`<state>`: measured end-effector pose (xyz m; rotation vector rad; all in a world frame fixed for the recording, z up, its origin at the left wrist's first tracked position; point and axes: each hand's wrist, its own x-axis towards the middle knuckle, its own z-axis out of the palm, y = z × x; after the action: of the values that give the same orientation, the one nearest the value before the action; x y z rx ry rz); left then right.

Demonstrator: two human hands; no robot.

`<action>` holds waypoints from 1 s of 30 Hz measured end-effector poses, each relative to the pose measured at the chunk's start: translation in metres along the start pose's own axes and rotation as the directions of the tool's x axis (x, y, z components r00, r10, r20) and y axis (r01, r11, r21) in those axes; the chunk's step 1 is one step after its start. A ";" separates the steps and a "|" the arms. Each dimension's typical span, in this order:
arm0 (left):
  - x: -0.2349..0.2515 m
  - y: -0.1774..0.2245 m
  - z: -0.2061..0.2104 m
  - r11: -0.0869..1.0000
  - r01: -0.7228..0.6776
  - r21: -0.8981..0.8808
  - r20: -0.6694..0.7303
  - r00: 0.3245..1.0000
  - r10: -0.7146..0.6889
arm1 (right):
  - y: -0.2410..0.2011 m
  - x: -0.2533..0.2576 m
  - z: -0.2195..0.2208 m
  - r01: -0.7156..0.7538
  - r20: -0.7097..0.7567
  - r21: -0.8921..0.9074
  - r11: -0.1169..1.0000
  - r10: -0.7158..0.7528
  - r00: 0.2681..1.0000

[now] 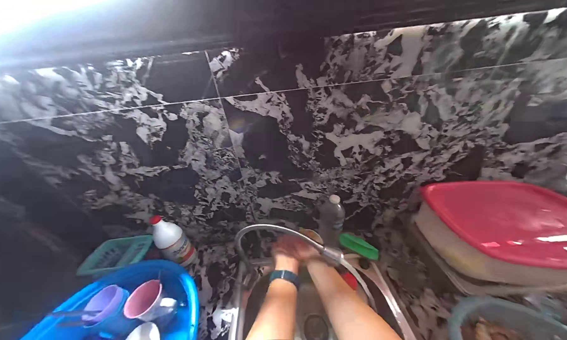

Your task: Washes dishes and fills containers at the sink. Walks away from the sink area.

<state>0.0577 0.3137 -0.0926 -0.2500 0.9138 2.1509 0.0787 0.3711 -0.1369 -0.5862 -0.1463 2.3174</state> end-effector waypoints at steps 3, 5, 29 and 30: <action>0.020 0.032 0.030 1.000 -0.026 -0.011 -0.003 1.000 0.026 | -0.008 0.001 0.051 0.197 -0.049 -0.035 0.980 -0.198 0.979; 0.015 0.035 0.028 1.000 -0.010 0.016 -0.029 1.000 0.011 | 0.001 -0.003 0.047 0.213 -0.086 -0.007 0.977 -0.212 0.973; -0.082 -0.122 0.002 0.958 0.287 0.002 0.041 0.957 -0.287 | -0.094 -0.123 -0.065 0.468 -0.174 -0.147 0.871 -0.489 0.855; -0.080 -0.123 0.000 0.958 0.286 -0.011 0.045 0.957 -0.285 | -0.093 -0.122 -0.066 0.455 -0.180 -0.160 0.876 -0.479 0.859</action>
<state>0.2010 0.3215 -0.1225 -0.3227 0.7824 1.8904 0.2438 0.3512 -0.1257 -0.7600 -0.2850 1.7680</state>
